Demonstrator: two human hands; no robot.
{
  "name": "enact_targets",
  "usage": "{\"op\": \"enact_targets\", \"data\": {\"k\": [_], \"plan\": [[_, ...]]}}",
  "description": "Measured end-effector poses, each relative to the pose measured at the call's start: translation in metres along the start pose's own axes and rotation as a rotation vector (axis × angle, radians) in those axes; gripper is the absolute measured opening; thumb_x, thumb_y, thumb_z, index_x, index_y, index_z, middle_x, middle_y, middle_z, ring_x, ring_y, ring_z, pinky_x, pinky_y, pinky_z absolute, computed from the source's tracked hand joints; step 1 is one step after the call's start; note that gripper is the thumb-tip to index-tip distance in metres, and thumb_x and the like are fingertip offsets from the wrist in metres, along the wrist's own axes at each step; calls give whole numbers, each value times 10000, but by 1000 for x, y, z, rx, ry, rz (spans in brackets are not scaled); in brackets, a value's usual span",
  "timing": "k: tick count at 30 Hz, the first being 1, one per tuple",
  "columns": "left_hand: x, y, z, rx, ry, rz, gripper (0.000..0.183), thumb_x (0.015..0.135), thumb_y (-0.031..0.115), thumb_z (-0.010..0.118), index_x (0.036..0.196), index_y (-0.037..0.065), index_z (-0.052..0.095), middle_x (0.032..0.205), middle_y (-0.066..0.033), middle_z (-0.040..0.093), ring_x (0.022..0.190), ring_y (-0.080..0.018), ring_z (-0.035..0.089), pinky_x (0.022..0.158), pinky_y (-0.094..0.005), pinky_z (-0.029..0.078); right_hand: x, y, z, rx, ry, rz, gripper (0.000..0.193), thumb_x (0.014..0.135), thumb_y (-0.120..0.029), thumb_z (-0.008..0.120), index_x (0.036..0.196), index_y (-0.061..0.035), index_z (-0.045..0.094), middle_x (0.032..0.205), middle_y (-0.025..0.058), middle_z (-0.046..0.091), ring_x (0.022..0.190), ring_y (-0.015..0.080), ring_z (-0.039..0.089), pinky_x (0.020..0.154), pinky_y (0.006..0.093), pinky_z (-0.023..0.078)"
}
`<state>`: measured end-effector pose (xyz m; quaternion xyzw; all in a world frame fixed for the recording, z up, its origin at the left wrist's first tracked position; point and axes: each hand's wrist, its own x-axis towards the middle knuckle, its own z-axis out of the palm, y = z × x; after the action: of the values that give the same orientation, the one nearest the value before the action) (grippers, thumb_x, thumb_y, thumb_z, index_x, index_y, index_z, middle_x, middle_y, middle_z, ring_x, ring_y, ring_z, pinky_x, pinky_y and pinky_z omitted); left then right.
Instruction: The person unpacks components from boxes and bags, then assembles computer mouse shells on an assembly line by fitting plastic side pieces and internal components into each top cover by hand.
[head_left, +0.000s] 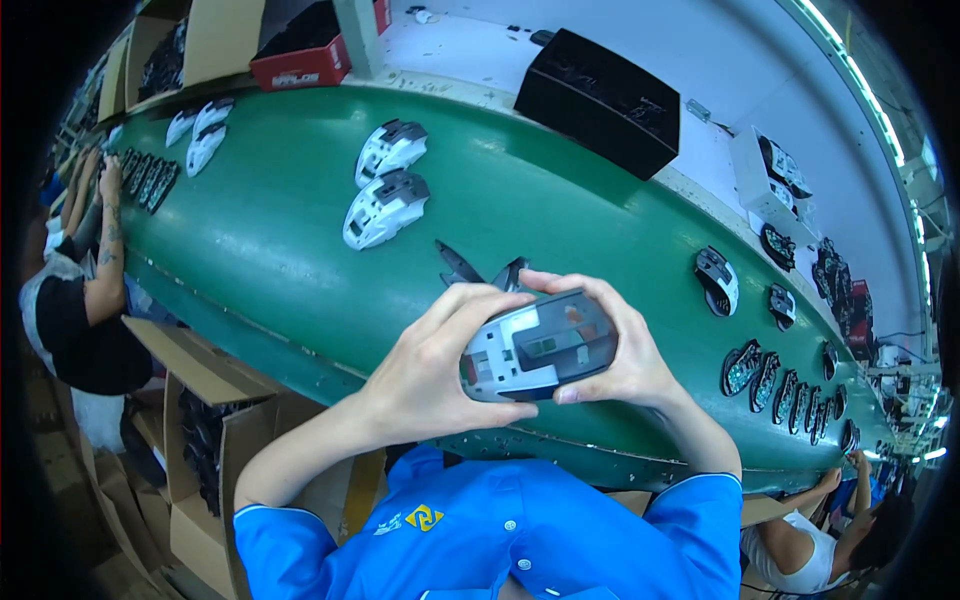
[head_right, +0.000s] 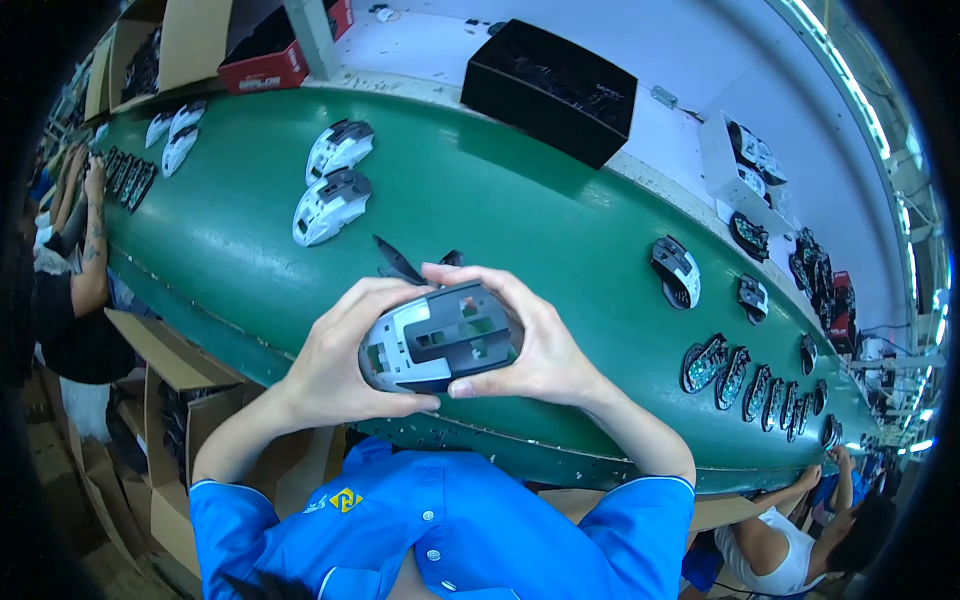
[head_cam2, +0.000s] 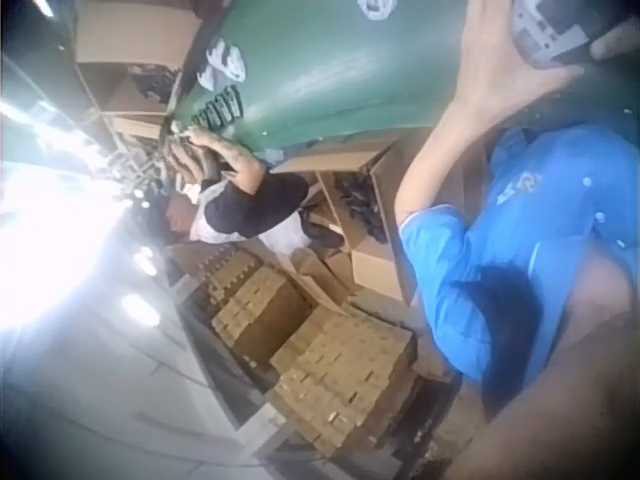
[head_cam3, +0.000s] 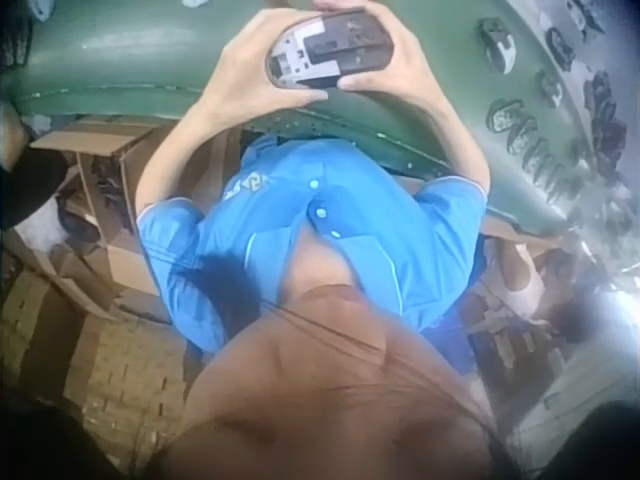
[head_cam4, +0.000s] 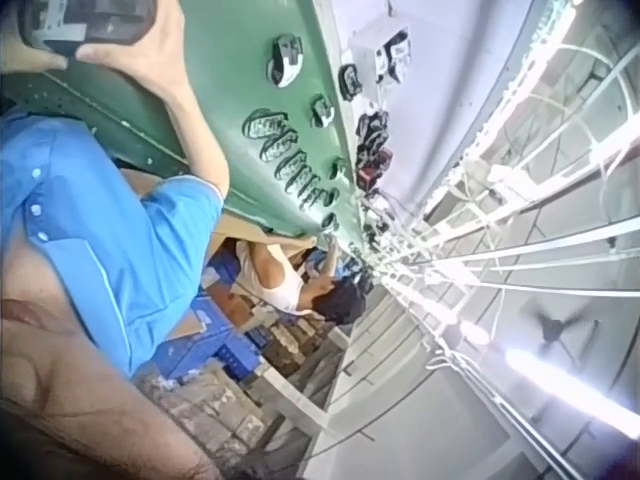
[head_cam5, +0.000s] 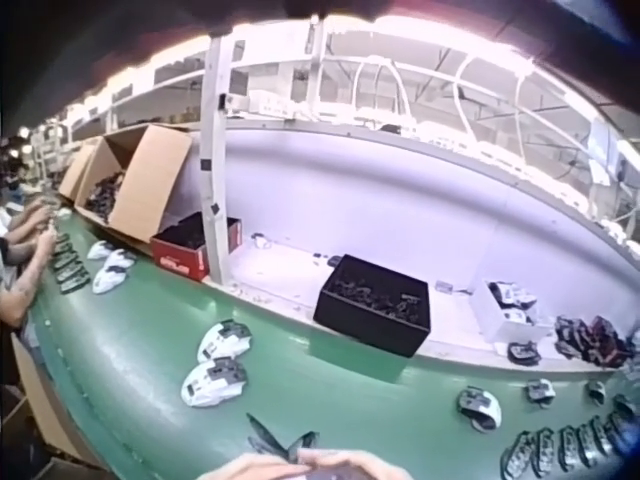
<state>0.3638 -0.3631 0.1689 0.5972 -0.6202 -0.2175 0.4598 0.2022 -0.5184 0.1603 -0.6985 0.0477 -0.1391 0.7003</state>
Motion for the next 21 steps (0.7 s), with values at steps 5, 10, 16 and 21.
{"op": "enact_targets", "data": {"k": [5, 10, 16, 21], "plan": [[-4, -27, 3, -281, -52, -169, 781, 570, 267, 872, 1207, -15, 517, 1068, -141, 538, 1024, -221, 533, 879, -321, 433, 16, -28, -17, -517, -260, 0, 832, 659, -278, 821, 1335, -30, 405, 1357, 137, 450, 1262, 289, 400, 1046, 411, 319], [-20, -55, -11, -669, 145, -533, 727, 597, 352, 810, 1128, -51, 520, 842, -39, 578, 601, -84, 529, 512, -199, 430, 82, -52, -120, -684, 12, 111, 429, 787, -195, 681, 1165, -12, 594, 1214, 122, 577, 1067, 205, 575, 910, 343, 463], [-17, -73, -22, -951, 346, -583, 811, 653, 483, 765, 1171, -46, 432, 808, -55, 516, 436, -85, 460, 332, -197, 336, 168, 7, -276, -1342, 233, 227, 244, 727, -135, 674, 959, -68, 704, 896, 122, 693, 824, 260, 664, 778, 333, 524], [-16, -79, -43, -945, 361, -561, 820, 640, 512, 775, 1101, -74, 433, 915, -80, 491, 438, -89, 456, 333, -213, 359, 223, 41, -274, -1438, 18, 79, 266, 738, -193, 650, 961, -50, 674, 865, 126, 673, 781, 245, 672, 689, 364, 543]]}}
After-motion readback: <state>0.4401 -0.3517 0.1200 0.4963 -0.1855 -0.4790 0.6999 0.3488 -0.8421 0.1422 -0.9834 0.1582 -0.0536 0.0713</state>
